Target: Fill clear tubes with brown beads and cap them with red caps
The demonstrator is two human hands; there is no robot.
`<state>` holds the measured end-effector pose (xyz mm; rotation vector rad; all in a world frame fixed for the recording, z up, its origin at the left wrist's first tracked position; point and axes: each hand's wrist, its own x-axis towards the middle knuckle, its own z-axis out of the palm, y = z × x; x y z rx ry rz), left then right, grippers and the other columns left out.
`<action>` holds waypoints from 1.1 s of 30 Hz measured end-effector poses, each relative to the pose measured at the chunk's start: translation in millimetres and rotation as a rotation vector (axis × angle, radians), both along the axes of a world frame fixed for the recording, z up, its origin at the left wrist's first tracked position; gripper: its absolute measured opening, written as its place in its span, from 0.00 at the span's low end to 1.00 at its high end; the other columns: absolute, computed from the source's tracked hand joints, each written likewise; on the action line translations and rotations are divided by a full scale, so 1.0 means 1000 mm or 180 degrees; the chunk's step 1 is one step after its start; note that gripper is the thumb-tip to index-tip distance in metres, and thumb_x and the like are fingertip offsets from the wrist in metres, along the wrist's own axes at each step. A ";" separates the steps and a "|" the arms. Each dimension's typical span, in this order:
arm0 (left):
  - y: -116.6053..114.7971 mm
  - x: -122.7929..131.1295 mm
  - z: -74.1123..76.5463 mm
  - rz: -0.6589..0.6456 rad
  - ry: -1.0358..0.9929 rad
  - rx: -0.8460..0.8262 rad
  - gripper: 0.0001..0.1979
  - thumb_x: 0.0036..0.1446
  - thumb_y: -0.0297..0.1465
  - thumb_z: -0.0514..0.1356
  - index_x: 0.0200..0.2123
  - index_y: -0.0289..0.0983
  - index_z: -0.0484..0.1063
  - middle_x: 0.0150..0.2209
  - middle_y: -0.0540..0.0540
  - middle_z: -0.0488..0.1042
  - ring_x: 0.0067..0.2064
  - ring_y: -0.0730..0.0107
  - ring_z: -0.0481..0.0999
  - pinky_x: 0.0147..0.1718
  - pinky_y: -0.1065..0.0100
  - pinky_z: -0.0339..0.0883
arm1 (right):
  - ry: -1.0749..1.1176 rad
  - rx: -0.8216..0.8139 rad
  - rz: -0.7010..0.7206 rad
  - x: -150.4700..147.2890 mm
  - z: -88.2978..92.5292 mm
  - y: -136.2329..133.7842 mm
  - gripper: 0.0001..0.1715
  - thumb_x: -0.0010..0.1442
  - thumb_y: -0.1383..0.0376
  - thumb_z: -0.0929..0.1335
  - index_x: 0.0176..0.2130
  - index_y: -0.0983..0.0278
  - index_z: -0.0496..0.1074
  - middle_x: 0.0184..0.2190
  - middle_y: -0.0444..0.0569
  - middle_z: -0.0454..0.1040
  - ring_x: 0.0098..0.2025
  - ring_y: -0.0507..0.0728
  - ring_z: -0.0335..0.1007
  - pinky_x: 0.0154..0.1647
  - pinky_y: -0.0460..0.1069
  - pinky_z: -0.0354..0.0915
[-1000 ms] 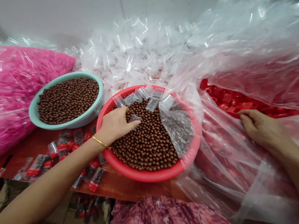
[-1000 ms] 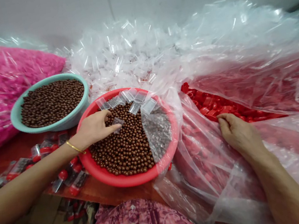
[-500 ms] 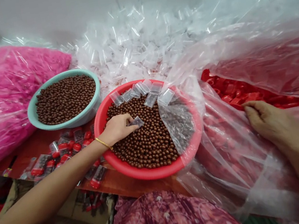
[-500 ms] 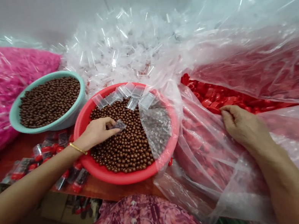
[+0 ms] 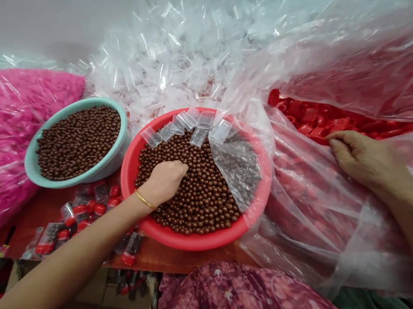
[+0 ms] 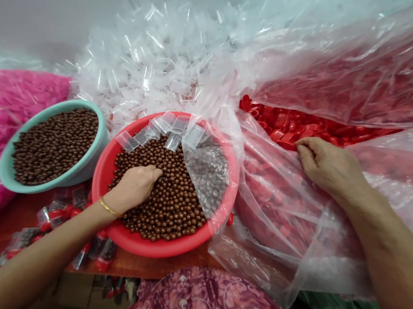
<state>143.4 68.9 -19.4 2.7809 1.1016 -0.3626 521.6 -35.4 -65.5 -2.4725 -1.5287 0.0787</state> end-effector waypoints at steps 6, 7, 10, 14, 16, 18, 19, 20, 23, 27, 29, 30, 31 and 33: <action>0.004 0.007 -0.014 0.0892 -0.2030 -0.1941 0.10 0.48 0.24 0.58 0.36 0.34 0.70 0.35 0.49 0.75 0.37 0.71 0.74 0.40 0.69 0.67 | 0.0312 0.0027 -0.0345 -0.009 0.008 -0.002 0.18 0.55 0.59 0.59 0.42 0.63 0.70 0.41 0.59 0.75 0.40 0.62 0.71 0.44 0.55 0.65; 0.004 0.005 -0.012 0.1032 -0.2352 -0.2320 0.09 0.47 0.25 0.60 0.35 0.34 0.69 0.34 0.50 0.74 0.35 0.73 0.73 0.39 0.69 0.67 | 0.0324 0.0143 -0.0401 -0.009 0.008 -0.002 0.17 0.55 0.59 0.59 0.40 0.63 0.69 0.40 0.58 0.75 0.39 0.62 0.71 0.44 0.55 0.64; 0.001 -0.001 -0.003 0.1339 -0.3086 -0.3034 0.13 0.44 0.28 0.64 0.36 0.34 0.67 0.34 0.50 0.73 0.35 0.75 0.71 0.38 0.70 0.66 | 0.0501 0.0642 -0.0528 -0.008 0.006 -0.003 0.14 0.53 0.59 0.59 0.37 0.62 0.66 0.35 0.56 0.74 0.34 0.60 0.69 0.40 0.56 0.65; -0.011 -0.007 0.005 0.1599 -0.3744 -0.3249 0.19 0.42 0.29 0.67 0.40 0.34 0.70 0.39 0.47 0.75 0.40 0.73 0.73 0.45 0.68 0.64 | 0.0959 0.1369 -0.0723 -0.013 0.016 -0.003 0.08 0.49 0.61 0.60 0.33 0.60 0.60 0.26 0.49 0.69 0.27 0.58 0.66 0.35 0.55 0.65; -0.017 -0.009 0.005 0.1683 -0.3992 -0.3373 0.19 0.42 0.30 0.68 0.40 0.35 0.70 0.38 0.47 0.75 0.39 0.72 0.73 0.46 0.66 0.65 | 0.1281 0.1562 -0.0771 -0.020 0.030 -0.004 0.07 0.48 0.61 0.62 0.31 0.60 0.59 0.24 0.47 0.68 0.23 0.56 0.65 0.31 0.54 0.65; -0.021 -0.011 0.004 0.1701 -0.4214 -0.3543 0.19 0.41 0.31 0.69 0.38 0.35 0.70 0.36 0.48 0.75 0.38 0.72 0.74 0.45 0.65 0.66 | 0.1632 0.1663 -0.0747 -0.030 0.046 -0.006 0.08 0.47 0.61 0.63 0.31 0.59 0.62 0.23 0.46 0.68 0.20 0.55 0.64 0.27 0.53 0.64; -0.023 -0.011 0.003 0.1695 -0.4303 -0.3608 0.19 0.41 0.31 0.69 0.38 0.35 0.70 0.36 0.48 0.75 0.38 0.72 0.74 0.45 0.65 0.66 | 0.1807 0.1721 -0.0724 -0.036 0.053 -0.006 0.09 0.46 0.60 0.63 0.31 0.59 0.63 0.23 0.45 0.68 0.19 0.54 0.63 0.27 0.53 0.64; -0.025 -0.011 0.003 0.1680 -0.4369 -0.3635 0.19 0.42 0.31 0.69 0.38 0.35 0.69 0.36 0.48 0.75 0.38 0.72 0.74 0.45 0.64 0.67 | 0.2002 0.1764 -0.0679 -0.042 0.060 -0.006 0.10 0.46 0.58 0.64 0.31 0.60 0.65 0.23 0.45 0.68 0.19 0.53 0.63 0.27 0.53 0.65; -0.029 -0.010 0.002 0.1551 -0.4441 -0.3465 0.17 0.43 0.32 0.69 0.37 0.35 0.69 0.37 0.47 0.75 0.39 0.72 0.74 0.43 0.66 0.67 | 0.2628 0.1630 -0.0454 -0.065 0.075 -0.003 0.19 0.40 0.53 0.69 0.32 0.61 0.69 0.23 0.43 0.69 0.18 0.51 0.63 0.25 0.52 0.66; -0.031 -0.006 0.002 0.1437 -0.4408 -0.3127 0.17 0.44 0.31 0.68 0.37 0.34 0.69 0.35 0.48 0.74 0.37 0.73 0.72 0.39 0.69 0.66 | 0.3125 0.0806 0.0485 -0.107 0.085 0.009 0.24 0.40 0.48 0.73 0.29 0.63 0.70 0.23 0.45 0.73 0.19 0.51 0.67 0.24 0.49 0.68; -0.029 -0.005 0.000 0.1451 -0.4475 -0.3156 0.16 0.44 0.31 0.68 0.37 0.34 0.70 0.35 0.49 0.73 0.36 0.74 0.72 0.39 0.70 0.66 | 0.3241 0.0477 0.1121 -0.131 0.087 0.018 0.23 0.44 0.47 0.72 0.27 0.63 0.70 0.23 0.45 0.74 0.21 0.50 0.69 0.25 0.47 0.69; -0.028 -0.005 0.000 0.1470 -0.4559 -0.3197 0.16 0.44 0.31 0.68 0.37 0.34 0.69 0.35 0.49 0.72 0.36 0.75 0.72 0.39 0.70 0.66 | 0.3309 0.0371 0.1391 -0.143 0.086 0.023 0.22 0.47 0.47 0.71 0.27 0.63 0.70 0.22 0.44 0.74 0.21 0.50 0.69 0.25 0.47 0.69; -0.028 -0.006 -0.001 0.1494 -0.4666 -0.3230 0.16 0.44 0.31 0.68 0.37 0.34 0.69 0.35 0.49 0.72 0.36 0.76 0.72 0.39 0.70 0.67 | 0.3378 0.0310 0.1594 -0.154 0.085 0.028 0.21 0.49 0.48 0.70 0.29 0.63 0.70 0.21 0.43 0.73 0.21 0.50 0.69 0.25 0.46 0.69; -0.027 -0.008 -0.002 0.1545 -0.4825 -0.3307 0.17 0.44 0.31 0.68 0.36 0.34 0.68 0.35 0.50 0.72 0.35 0.77 0.72 0.39 0.71 0.67 | 0.3528 0.0221 0.1858 -0.172 0.080 0.038 0.19 0.52 0.50 0.68 0.33 0.62 0.70 0.20 0.41 0.71 0.21 0.49 0.67 0.24 0.45 0.68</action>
